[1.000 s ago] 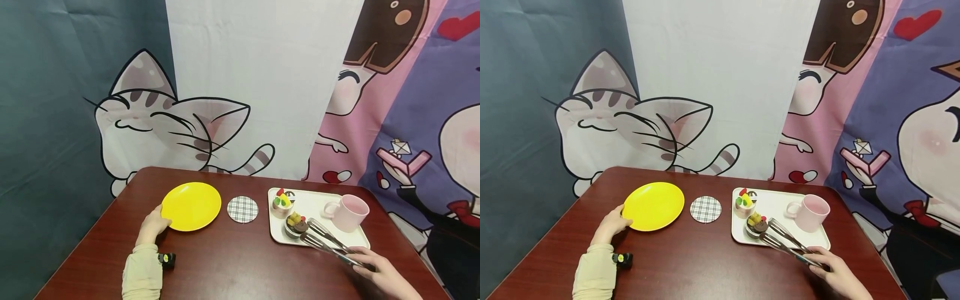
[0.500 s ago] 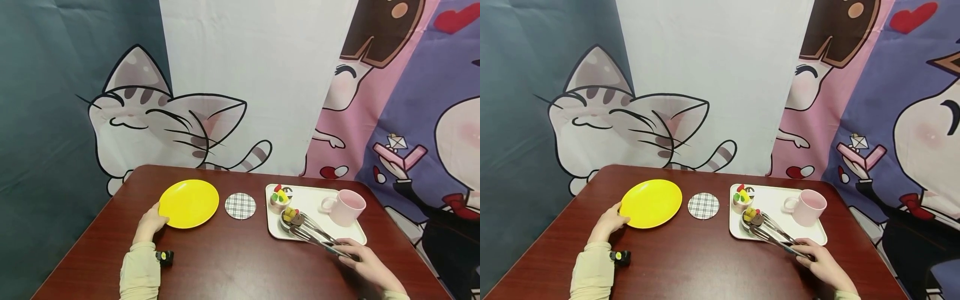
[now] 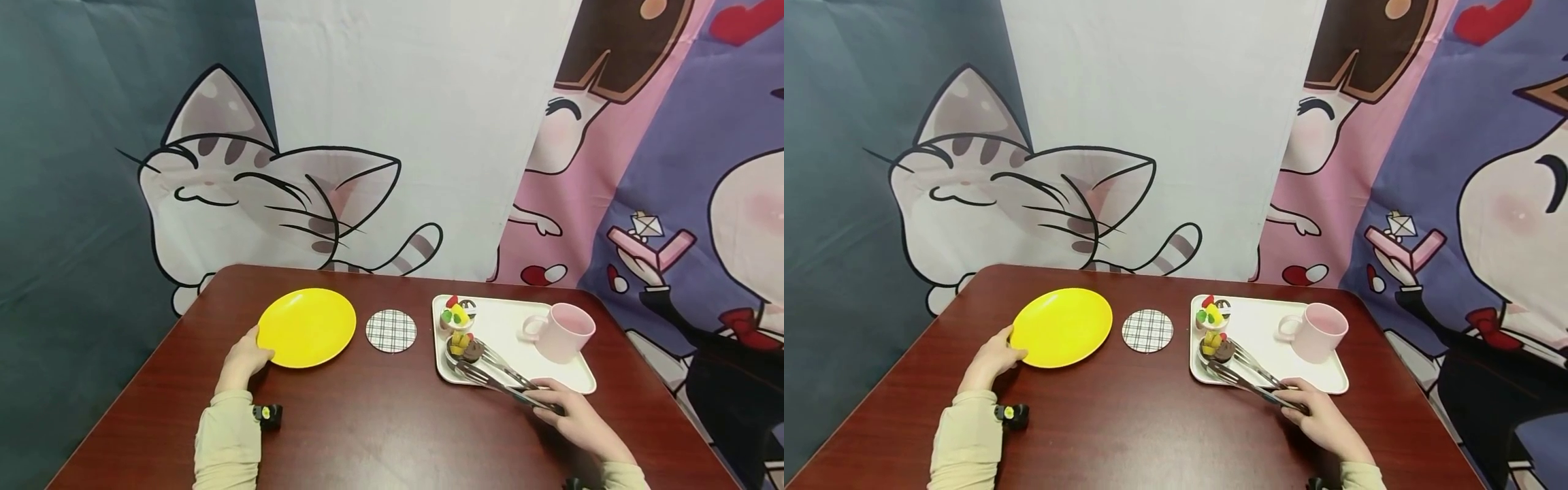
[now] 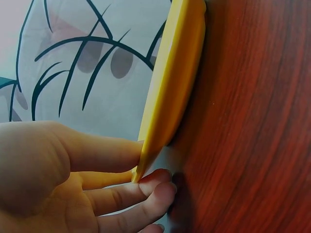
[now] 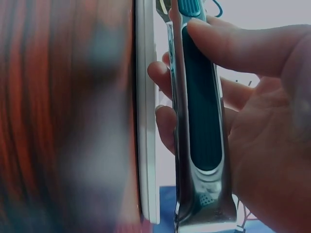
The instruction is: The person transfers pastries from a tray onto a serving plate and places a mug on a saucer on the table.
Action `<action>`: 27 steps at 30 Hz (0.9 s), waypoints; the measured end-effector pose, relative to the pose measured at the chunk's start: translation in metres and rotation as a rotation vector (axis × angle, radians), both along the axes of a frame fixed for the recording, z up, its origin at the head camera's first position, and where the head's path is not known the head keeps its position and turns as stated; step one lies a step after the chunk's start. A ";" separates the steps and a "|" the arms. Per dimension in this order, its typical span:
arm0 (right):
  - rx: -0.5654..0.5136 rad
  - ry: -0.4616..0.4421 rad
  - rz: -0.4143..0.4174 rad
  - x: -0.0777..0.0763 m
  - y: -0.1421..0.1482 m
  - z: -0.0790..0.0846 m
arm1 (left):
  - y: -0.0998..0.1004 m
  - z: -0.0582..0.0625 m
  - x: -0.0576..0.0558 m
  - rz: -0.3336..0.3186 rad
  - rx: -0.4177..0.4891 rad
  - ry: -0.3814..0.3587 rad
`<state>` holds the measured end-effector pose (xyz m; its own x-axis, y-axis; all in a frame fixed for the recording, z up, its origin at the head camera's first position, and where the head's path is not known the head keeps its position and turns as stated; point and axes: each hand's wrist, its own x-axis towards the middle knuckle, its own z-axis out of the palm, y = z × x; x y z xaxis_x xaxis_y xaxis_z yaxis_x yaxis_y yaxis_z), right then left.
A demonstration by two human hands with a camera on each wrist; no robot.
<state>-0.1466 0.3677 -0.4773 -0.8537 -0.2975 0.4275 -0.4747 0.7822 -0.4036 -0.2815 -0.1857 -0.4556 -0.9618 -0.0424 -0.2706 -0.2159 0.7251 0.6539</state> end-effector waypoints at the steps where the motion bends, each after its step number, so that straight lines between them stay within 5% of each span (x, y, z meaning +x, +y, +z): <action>1: 0.008 -0.001 -0.003 0.000 -0.002 0.001 | 0.000 0.000 0.000 0.000 0.004 -0.004; 10: 0.099 -0.101 -0.041 -0.008 -0.014 0.021 | -0.002 0.000 0.000 0.010 0.017 -0.010; 19: 0.202 -0.210 0.026 -0.029 -0.022 0.056 | -0.006 -0.001 0.001 0.003 0.037 -0.008; 27: 0.187 -0.268 0.058 -0.036 -0.036 0.060 | -0.004 -0.002 0.001 0.002 0.038 0.020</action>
